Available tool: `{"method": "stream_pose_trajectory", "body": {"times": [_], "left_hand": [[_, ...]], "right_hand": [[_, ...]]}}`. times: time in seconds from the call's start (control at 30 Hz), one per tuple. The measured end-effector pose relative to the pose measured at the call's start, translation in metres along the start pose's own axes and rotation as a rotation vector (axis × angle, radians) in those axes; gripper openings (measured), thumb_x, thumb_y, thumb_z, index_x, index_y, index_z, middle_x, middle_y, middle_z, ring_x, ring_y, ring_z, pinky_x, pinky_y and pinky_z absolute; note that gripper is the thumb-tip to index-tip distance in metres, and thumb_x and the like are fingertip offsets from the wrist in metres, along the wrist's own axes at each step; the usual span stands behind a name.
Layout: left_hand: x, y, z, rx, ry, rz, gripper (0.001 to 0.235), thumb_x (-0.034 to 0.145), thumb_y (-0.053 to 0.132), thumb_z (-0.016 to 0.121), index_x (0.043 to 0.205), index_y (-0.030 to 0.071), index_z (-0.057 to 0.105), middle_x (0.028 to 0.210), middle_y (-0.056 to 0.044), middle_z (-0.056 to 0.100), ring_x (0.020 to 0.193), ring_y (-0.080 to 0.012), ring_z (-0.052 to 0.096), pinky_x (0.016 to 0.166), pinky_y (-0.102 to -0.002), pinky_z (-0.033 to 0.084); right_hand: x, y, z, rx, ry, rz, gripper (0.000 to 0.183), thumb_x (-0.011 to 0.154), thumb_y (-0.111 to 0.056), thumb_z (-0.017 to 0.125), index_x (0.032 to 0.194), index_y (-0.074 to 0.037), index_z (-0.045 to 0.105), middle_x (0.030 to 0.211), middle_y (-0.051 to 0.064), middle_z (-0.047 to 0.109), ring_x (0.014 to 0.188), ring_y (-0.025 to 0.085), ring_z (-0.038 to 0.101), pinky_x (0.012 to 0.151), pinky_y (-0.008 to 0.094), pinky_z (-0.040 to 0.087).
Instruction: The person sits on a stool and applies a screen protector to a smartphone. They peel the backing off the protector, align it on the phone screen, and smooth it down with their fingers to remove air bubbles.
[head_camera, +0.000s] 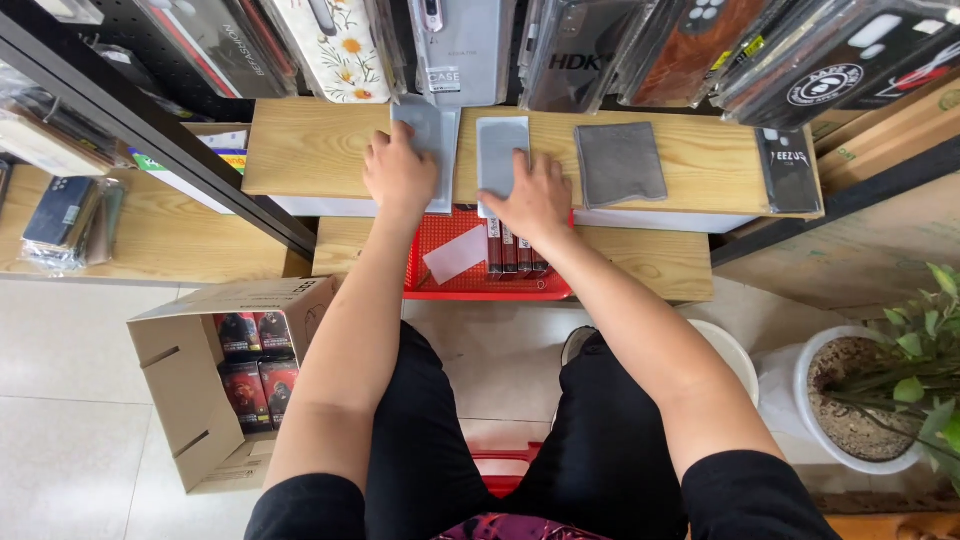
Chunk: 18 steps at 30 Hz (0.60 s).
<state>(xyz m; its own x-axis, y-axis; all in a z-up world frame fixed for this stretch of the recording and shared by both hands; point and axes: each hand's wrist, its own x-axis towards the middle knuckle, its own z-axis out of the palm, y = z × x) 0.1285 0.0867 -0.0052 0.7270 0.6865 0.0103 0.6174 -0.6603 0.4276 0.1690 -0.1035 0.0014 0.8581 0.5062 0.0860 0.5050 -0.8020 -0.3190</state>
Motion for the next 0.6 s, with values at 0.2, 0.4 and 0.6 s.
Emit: {"method": "stream_pose_trajectory", "body": {"times": [0.2, 0.4, 0.6], "left_hand": [[-0.007, 0.005, 0.013, 0.128, -0.097, 0.038, 0.064, 0.082, 0.058, 0.068, 0.124, 0.018, 0.043, 0.126, -0.011, 0.042, 0.122, -0.0338, 0.048, 0.093, -0.050, 0.050], [-0.015, 0.001, 0.023, 0.068, -0.113, 0.077, 0.070, 0.082, 0.050, 0.072, 0.133, 0.015, 0.038, 0.132, -0.013, 0.036, 0.123, -0.0364, 0.050, 0.096, -0.049, 0.053], [-0.022, 0.000, 0.016, 0.037, -0.103, 0.097, 0.068, 0.083, 0.049, 0.072, 0.134, 0.015, 0.041, 0.134, -0.013, 0.036, 0.124, -0.0360, 0.051, 0.094, -0.050, 0.054]], "right_hand": [[0.007, -0.005, 0.005, 0.076, -0.125, 0.113, 0.087, 0.078, -0.049, 0.076, 0.142, -0.003, 0.039, 0.114, 0.029, 0.052, 0.110, 0.046, 0.057, 0.082, 0.056, 0.052], [-0.002, 0.001, 0.005, 0.133, -0.013, 0.091, 0.083, 0.077, -0.041, 0.083, 0.136, 0.003, 0.044, 0.105, 0.032, 0.055, 0.097, 0.046, 0.065, 0.065, 0.052, 0.059], [-0.009, 0.009, 0.006, 0.182, 0.046, 0.103, 0.083, 0.078, -0.041, 0.084, 0.133, 0.006, 0.044, 0.101, 0.031, 0.059, 0.095, 0.043, 0.067, 0.068, 0.052, 0.059]]}}
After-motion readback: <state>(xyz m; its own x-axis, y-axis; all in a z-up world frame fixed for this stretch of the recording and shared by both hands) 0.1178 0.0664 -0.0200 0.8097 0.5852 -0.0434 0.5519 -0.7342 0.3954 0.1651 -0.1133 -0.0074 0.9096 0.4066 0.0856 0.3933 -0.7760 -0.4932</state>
